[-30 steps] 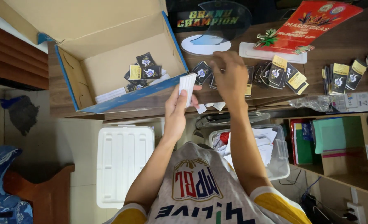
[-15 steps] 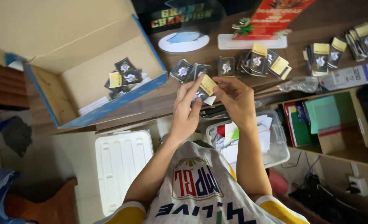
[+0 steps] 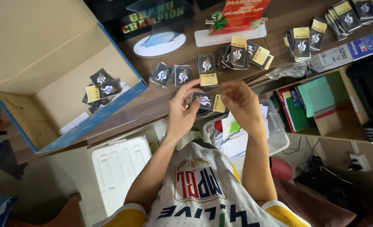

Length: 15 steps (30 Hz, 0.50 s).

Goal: The person organizes small cards and white paper slips on a wooden desk. They pick up stacks of cards, separate them, and place them into a cardboard box. The person also handles a white paper slip and places it into the box with the cards.

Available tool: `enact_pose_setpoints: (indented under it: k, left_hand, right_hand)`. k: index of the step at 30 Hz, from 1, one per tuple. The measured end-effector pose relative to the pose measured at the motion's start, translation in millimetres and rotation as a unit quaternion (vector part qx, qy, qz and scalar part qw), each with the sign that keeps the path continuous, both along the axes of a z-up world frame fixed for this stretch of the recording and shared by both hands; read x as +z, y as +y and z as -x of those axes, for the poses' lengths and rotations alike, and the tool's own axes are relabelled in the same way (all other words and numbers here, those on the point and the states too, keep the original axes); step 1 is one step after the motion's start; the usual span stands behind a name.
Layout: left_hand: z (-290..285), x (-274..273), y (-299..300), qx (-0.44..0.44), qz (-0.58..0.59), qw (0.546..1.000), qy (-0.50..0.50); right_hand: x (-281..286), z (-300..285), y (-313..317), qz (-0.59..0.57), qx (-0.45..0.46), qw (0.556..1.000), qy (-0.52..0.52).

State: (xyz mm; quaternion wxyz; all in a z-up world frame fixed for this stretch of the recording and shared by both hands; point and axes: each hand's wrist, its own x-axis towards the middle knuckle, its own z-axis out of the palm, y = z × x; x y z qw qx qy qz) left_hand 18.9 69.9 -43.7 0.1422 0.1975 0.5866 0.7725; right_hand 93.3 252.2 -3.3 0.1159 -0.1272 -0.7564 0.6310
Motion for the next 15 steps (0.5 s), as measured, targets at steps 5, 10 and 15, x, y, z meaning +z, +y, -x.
enact_pose_setpoints:
  k: [5, 10, 15]
  left_hand:
    - [1, -2, 15, 0.048, -0.048, 0.996, -0.051]
    - [3, -23, 25, 0.084, -0.130, 0.987, -0.053]
    - [4, -17, 35, 0.070, -0.122, 0.988, -0.064]
  right_hand:
    - [-16, 3, 13, 0.054, -0.023, 0.998, 0.006]
    - [-28, 8, 12, 0.097, -0.082, 0.991, 0.051]
    - [-36, 15, 9, 0.129, -0.057, 0.988, 0.062]
